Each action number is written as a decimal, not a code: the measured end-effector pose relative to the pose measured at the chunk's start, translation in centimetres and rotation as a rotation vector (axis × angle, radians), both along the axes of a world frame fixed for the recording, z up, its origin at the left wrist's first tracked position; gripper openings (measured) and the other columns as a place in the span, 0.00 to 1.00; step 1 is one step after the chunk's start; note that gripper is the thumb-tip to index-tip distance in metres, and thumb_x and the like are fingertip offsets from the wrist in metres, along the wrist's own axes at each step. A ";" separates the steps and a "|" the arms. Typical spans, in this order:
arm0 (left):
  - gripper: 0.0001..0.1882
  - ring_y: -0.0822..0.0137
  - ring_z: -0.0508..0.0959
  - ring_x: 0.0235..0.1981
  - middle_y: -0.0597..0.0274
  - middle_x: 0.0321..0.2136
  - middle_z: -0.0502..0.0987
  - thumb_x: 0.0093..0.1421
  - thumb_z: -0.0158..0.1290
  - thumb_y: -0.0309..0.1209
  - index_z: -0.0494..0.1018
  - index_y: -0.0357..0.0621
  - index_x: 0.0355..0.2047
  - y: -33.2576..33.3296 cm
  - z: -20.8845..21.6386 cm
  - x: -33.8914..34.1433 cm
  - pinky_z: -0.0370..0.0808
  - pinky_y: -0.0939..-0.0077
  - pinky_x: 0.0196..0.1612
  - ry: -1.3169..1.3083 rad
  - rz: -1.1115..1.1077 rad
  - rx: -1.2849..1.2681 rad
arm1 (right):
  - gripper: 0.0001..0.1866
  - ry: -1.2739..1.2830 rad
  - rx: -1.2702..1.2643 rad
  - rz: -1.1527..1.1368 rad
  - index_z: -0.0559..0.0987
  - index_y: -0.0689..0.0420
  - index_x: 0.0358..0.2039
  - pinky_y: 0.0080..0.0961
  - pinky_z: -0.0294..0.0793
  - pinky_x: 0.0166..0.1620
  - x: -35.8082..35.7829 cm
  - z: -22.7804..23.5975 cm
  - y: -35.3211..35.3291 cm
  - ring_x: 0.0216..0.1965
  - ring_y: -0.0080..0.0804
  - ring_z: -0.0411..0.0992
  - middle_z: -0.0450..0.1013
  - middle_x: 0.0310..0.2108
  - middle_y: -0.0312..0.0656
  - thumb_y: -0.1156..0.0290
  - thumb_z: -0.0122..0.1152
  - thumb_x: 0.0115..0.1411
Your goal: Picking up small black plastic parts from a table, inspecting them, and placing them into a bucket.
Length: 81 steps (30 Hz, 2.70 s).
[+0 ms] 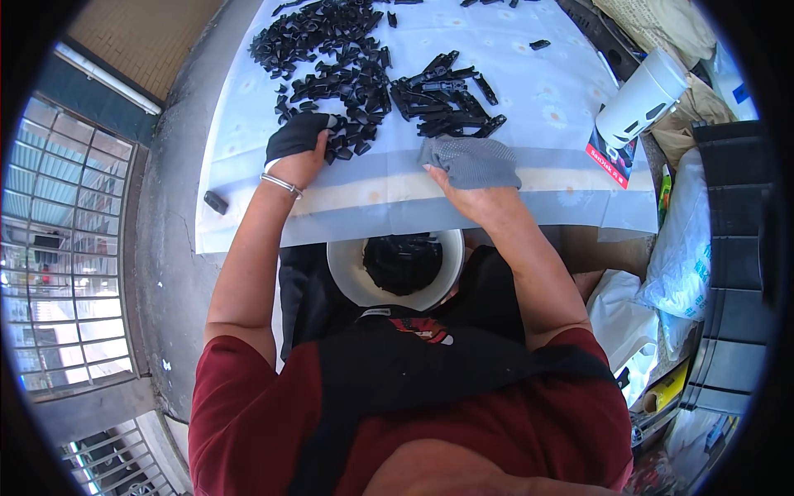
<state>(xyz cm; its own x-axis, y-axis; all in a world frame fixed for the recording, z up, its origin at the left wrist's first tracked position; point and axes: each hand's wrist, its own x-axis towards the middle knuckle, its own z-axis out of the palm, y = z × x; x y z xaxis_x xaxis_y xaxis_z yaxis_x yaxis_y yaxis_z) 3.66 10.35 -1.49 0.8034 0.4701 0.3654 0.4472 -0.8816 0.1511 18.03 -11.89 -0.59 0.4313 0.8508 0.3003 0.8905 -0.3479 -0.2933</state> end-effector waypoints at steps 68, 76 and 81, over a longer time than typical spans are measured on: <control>0.18 0.46 0.70 0.22 0.45 0.18 0.71 0.61 0.38 0.37 0.70 0.38 0.22 -12.9 0.7 -1.5 0.67 0.61 0.26 -0.286 -0.112 -0.597 | 0.13 -0.005 0.231 0.474 0.75 0.53 0.36 0.31 0.67 0.40 -3.3 -1.7 -1.4 0.37 0.37 0.69 0.72 0.35 0.40 0.64 0.56 0.48; 0.16 0.54 0.75 0.30 0.53 0.29 0.75 0.55 0.46 0.44 0.73 0.46 0.35 -7.5 0.5 -0.8 0.71 0.66 0.34 -0.082 0.080 -0.133 | 0.14 0.076 0.189 0.227 0.77 0.57 0.31 0.36 0.68 0.37 0.6 0.6 0.4 0.34 0.44 0.70 0.73 0.32 0.45 0.61 0.56 0.50; 0.13 0.58 0.75 0.30 0.54 0.30 0.74 0.51 0.49 0.38 0.72 0.48 0.36 -6.5 -0.5 1.7 0.72 0.68 0.33 0.031 0.090 -0.023 | 0.15 -0.081 0.062 -0.021 0.76 0.57 0.33 0.39 0.68 0.36 1.8 -1.2 2.9 0.33 0.45 0.70 0.73 0.32 0.46 0.59 0.55 0.51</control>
<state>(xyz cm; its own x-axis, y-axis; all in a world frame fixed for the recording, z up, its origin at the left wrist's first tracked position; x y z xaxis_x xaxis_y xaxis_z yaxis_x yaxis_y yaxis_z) 5.34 3.86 -1.96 0.7680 0.5492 0.3295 0.5296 -0.8339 0.1555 19.88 -9.02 -1.78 0.4215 0.8204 0.3865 0.9046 -0.3505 -0.2426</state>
